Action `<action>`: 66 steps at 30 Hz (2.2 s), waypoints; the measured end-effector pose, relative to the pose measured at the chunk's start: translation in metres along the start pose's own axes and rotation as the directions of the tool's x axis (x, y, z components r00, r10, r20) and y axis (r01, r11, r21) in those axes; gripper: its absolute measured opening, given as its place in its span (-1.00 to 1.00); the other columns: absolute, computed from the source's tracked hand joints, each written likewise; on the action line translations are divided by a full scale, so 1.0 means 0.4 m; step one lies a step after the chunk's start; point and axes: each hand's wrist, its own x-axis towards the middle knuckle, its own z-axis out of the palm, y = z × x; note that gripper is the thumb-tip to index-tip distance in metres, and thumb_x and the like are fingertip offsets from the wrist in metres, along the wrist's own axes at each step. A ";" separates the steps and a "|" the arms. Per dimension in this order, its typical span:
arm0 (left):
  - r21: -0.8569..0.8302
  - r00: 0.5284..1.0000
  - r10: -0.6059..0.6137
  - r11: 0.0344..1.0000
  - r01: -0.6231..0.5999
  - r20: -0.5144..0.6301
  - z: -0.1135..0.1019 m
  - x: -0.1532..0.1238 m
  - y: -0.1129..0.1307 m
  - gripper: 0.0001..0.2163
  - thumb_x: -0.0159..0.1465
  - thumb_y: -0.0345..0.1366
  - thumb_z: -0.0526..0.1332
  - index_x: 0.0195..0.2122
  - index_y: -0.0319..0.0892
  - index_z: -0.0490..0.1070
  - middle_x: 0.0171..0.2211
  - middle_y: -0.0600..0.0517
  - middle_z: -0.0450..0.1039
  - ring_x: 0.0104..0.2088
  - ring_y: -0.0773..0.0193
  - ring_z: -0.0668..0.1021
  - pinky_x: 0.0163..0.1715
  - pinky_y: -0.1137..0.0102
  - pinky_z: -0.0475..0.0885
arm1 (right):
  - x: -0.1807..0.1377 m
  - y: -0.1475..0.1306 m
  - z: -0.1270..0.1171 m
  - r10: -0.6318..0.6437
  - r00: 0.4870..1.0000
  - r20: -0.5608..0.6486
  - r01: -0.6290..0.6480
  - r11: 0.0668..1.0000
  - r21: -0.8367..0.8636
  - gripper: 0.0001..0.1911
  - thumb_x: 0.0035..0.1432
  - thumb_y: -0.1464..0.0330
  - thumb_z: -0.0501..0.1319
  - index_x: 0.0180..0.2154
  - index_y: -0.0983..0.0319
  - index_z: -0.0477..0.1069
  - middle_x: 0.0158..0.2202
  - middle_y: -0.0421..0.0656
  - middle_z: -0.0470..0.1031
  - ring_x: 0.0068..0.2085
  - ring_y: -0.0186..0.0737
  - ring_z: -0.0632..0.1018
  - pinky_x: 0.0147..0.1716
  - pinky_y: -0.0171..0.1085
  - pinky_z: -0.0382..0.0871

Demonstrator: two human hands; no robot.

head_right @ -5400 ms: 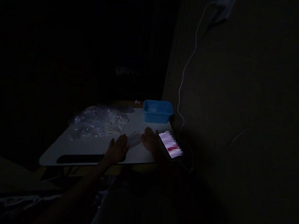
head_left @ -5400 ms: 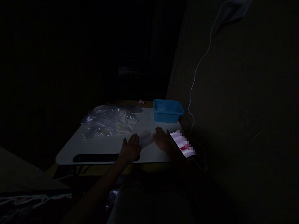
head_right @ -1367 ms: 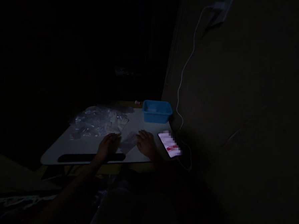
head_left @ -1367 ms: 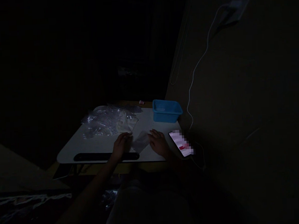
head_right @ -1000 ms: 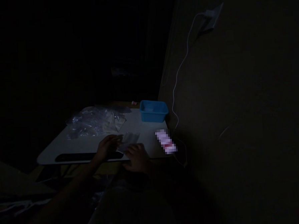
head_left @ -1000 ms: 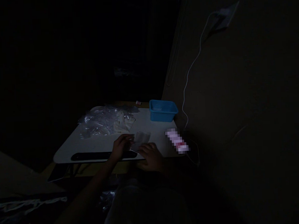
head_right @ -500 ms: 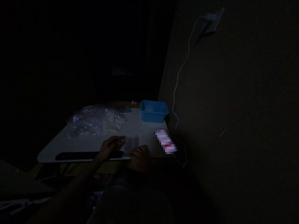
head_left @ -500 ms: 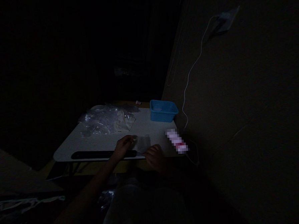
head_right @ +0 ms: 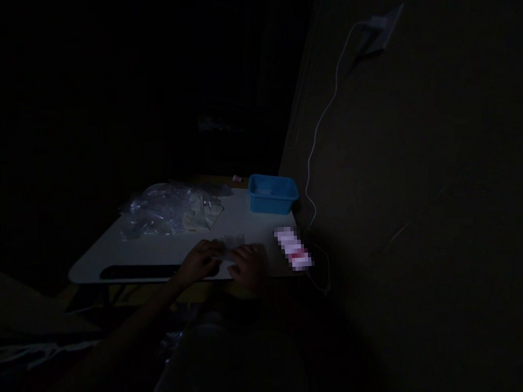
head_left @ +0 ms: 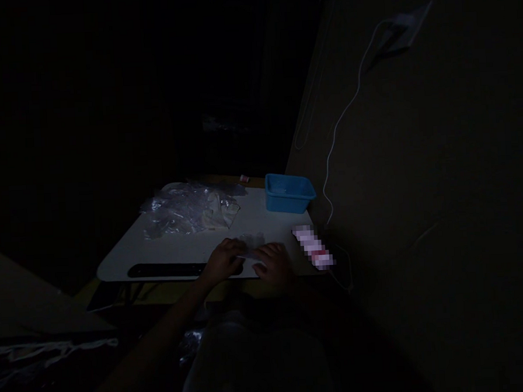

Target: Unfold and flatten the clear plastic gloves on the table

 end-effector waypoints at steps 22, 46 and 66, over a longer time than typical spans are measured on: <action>0.117 0.995 -0.048 0.992 0.038 0.082 0.014 0.005 -0.017 -0.85 0.13 -0.27 0.14 -0.41 -0.15 0.50 -0.31 -0.02 0.43 -0.28 0.23 0.38 -0.26 0.32 0.30 | 0.018 0.063 0.051 0.430 0.903 0.017 -0.409 0.846 0.342 -0.83 -0.03 0.47 0.12 -0.38 0.22 0.46 -0.46 -0.18 0.49 -0.41 -0.30 0.45 -0.39 -0.36 0.31; 0.299 0.983 -0.131 0.950 0.086 0.131 0.018 0.012 0.019 -0.59 0.26 -0.25 -0.09 0.14 -0.18 0.06 0.14 -0.11 0.16 0.13 0.14 0.20 -0.03 0.19 0.15 | 0.068 0.069 0.051 0.533 0.845 0.048 -0.533 0.830 0.165 -0.73 -0.03 0.50 0.12 -0.24 0.20 0.44 -0.31 -0.17 0.52 -0.33 -0.27 0.50 -0.31 -0.33 0.33; 0.343 0.980 -0.138 0.936 0.081 0.145 0.016 0.015 0.030 -0.67 0.24 -0.24 -0.05 -0.04 -0.23 0.31 0.00 -0.17 0.33 0.04 0.10 0.31 -0.03 0.14 0.19 | 0.045 0.039 0.050 0.413 0.908 -0.076 -0.419 0.898 -0.131 -0.66 0.02 0.42 0.09 -0.10 0.27 0.32 -0.17 0.00 0.37 -0.10 -0.06 0.32 -0.10 -0.11 0.15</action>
